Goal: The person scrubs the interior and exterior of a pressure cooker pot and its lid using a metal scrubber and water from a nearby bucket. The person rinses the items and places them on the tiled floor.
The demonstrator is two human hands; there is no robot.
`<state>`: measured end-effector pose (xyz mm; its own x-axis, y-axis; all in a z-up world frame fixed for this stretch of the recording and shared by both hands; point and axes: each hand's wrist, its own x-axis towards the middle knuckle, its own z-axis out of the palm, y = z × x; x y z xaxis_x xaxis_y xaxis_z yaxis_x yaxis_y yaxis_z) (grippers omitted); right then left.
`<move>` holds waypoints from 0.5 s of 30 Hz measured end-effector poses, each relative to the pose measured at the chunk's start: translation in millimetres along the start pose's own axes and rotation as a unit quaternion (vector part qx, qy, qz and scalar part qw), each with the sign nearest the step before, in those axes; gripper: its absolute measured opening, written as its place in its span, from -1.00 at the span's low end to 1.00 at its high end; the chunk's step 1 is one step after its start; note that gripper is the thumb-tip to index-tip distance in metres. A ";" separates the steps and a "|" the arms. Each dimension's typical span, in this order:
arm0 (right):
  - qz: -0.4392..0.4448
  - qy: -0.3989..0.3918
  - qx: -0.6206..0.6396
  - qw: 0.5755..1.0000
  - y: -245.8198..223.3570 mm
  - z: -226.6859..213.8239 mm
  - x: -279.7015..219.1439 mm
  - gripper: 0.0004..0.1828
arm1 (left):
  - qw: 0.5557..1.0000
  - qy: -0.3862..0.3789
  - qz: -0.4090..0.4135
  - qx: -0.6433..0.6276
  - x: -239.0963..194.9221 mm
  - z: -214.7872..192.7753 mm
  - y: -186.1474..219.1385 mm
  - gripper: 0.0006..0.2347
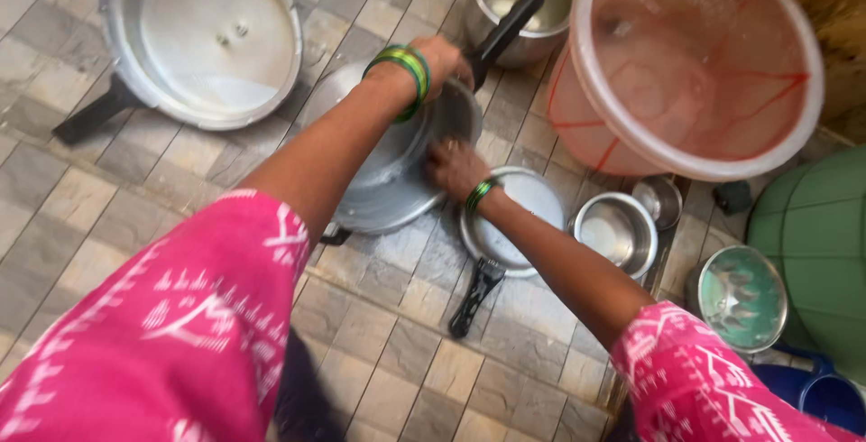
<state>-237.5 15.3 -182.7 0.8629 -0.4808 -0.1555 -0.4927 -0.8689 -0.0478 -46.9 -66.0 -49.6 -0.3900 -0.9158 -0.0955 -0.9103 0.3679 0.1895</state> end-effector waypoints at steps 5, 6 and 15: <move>0.177 0.136 0.241 0.944 -66.9 37.0 32.8 -0.52 | 0.999 -0.013 0.032 -0.001 6.3 -0.6 13.0 -0.49; 0.177 0.152 0.339 0.911 -97.6 49.2 44.3 -0.52 | 1.000 -0.010 0.025 0.001 6.3 -5.5 14.4 -0.48; -0.100 0.163 0.263 0.946 -69.5 39.0 20.0 -0.47 | 0.999 0.002 -0.027 -0.042 -14.1 -25.0 26.3 -0.47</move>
<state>-190.5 70.6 -221.0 0.8914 -0.3982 0.2165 -0.2300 -0.8091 -0.5408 -61.9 -47.4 -18.8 -0.3403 -0.9346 -0.1037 -0.9150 0.3038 0.2655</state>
